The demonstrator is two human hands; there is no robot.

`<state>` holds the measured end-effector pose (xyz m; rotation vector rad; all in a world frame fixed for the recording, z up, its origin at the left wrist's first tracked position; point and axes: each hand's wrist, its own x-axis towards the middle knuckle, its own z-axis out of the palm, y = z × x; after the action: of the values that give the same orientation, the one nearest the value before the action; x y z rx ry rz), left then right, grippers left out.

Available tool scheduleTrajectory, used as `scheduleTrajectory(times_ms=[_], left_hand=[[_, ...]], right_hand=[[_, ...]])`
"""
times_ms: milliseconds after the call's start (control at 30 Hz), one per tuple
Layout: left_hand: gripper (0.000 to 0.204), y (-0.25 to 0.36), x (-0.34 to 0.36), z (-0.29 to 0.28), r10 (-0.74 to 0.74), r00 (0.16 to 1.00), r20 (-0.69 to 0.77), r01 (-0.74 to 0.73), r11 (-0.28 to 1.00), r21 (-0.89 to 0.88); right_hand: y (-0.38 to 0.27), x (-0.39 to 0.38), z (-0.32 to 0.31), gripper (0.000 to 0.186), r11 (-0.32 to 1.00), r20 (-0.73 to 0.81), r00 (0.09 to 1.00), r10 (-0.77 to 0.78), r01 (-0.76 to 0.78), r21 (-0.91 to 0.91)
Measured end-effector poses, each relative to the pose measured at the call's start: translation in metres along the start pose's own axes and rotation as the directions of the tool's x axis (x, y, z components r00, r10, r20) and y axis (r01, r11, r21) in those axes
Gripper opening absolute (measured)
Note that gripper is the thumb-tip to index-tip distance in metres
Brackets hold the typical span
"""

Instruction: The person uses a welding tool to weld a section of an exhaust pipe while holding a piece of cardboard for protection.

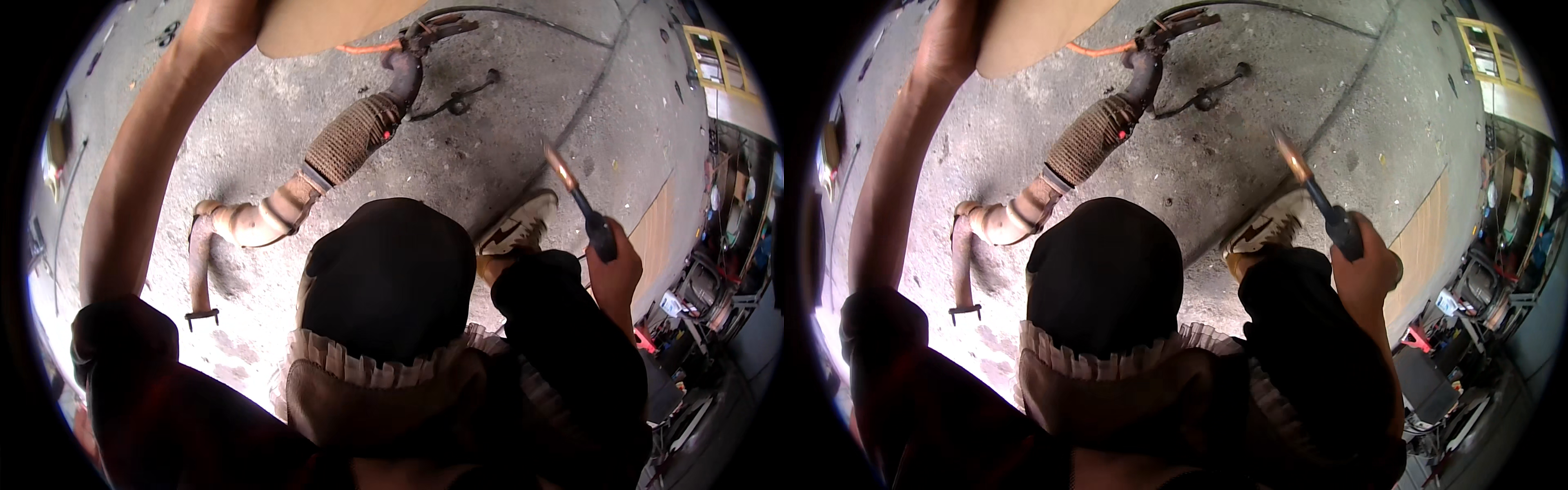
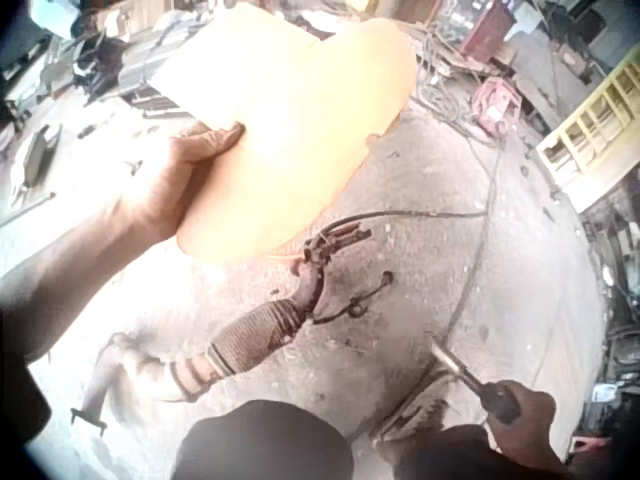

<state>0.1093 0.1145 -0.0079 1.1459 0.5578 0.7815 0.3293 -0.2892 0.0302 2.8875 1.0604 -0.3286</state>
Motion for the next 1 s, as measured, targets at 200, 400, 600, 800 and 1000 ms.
scheduleTrajectory(times_ms=[200,400,600,800,1000], left_hand=[[0.039,0.021,-0.011,-0.017,-0.061,0.985,0.164,0.057,0.998,0.024],[0.038,0.041,-0.052,-0.068,0.037,0.999,0.012,-0.034,0.668,0.744],[0.049,0.034,-0.083,-0.047,-0.05,0.866,-0.498,0.197,0.948,0.248],[0.03,-0.004,-0.116,-0.2,-0.018,0.748,-0.663,0.267,0.923,0.276],[0.029,-0.013,-0.11,-0.219,0.054,0.891,-0.451,0.44,0.141,0.887]], right_hand=[[0.062,-0.048,0.051,0.042,0.977,0.0,0.986,-0.165,0.164,0.137],[0.036,0.04,0.091,0.045,0.837,-0.175,0.85,-0.496,0.522,0.163],[0.002,0.079,0.045,0.039,0.799,-0.263,0.887,-0.38,0.458,0.39],[0.016,0.071,-0.017,0.028,0.813,-0.27,0.958,-0.095,0.231,0.535],[0.04,0.017,-0.094,0.019,0.842,-0.458,0.888,0.02,0.232,0.487]])
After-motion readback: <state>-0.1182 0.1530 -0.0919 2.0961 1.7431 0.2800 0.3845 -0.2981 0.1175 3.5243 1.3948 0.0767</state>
